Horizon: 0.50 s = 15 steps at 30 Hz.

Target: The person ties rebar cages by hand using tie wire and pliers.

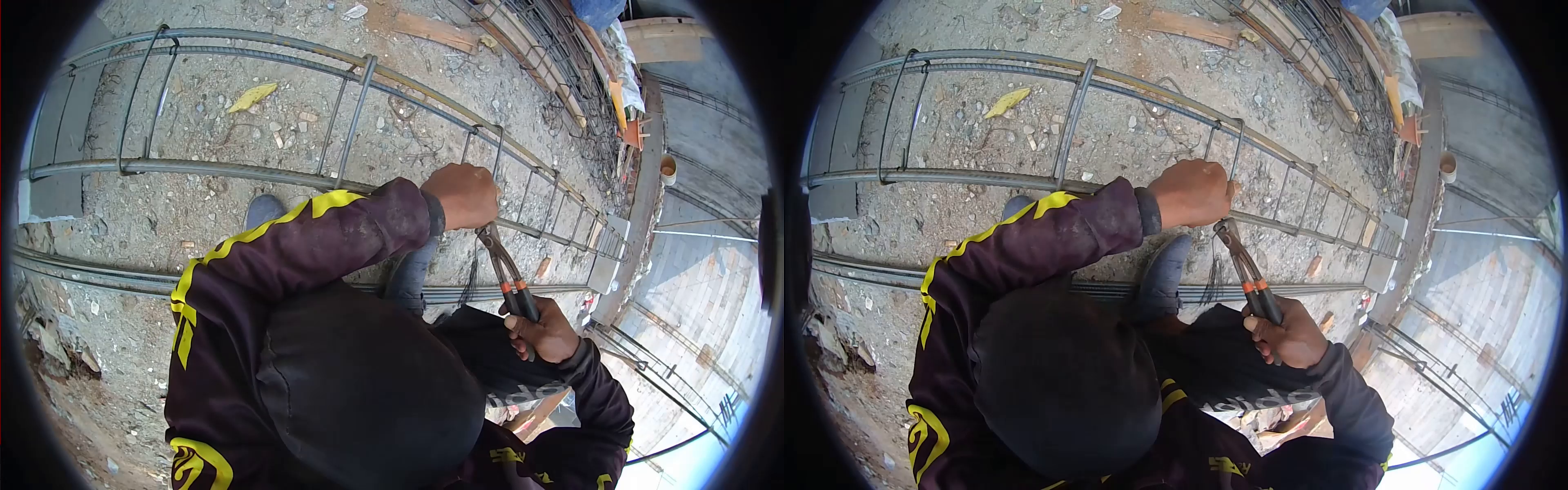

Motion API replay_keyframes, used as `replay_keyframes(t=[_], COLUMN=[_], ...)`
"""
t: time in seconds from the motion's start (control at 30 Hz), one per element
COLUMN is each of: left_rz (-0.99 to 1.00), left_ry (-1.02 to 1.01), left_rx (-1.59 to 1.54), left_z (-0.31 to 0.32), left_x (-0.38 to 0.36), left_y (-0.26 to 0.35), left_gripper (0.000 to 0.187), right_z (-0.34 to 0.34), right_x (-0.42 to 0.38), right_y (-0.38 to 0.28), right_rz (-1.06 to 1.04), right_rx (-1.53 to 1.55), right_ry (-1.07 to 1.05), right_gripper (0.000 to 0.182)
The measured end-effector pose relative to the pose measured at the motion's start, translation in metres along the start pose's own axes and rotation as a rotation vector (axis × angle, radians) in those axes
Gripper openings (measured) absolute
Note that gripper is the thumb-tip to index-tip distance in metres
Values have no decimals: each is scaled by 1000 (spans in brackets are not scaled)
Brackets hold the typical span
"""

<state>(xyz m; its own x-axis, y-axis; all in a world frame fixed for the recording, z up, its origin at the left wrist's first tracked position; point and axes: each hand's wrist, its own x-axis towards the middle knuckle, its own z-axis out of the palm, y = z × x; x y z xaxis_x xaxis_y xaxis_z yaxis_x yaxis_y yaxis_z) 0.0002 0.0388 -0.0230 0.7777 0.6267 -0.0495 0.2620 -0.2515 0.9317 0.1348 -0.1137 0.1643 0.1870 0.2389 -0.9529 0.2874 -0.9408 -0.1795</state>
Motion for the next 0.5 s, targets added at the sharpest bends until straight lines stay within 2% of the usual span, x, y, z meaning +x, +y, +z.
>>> replay_keyframes(t=[0.03,0.1,0.17,0.23,0.3,0.37,0.4,0.43,0.47,0.5], left_rz=[106,60,525,846,856,691,631,593,555,517], left_ry=[140,46,178,58,112,0,78,53,26,2], left_rx=[76,144,0,-63,47,213,98,77,56,34], left_z=[-4,-22,-20,-6,27,42,45,42,39,36], left_x=[-8,-20,-31,-34,-28,-23,-19,-15,-11,-5], left_y=[6,28,39,58,69,79,80,82,83,83], left_gripper=[38,32,48,70,83,87,83,81,80,78], right_z=[-1,-11,-23,-28,-36,-41,-43,-45,-45,-37], right_x=[0,0,0,-7,-11,-12,-12,-13,-13,-21], right_y=[-2,-10,-16,-40,-58,-75,-83,-93,-106,-125], right_rz=[21,65,88,51,156,209,211,218,224,143], right_rx=[26,82,63,-161,-200,-273,-323,-374,-612,-1219], right_ry=[-27,-81,-174,-189,-209,-227,-231,-237,-210,-107], right_gripper=[22,19,20,23,29,32,32,32,38,52])
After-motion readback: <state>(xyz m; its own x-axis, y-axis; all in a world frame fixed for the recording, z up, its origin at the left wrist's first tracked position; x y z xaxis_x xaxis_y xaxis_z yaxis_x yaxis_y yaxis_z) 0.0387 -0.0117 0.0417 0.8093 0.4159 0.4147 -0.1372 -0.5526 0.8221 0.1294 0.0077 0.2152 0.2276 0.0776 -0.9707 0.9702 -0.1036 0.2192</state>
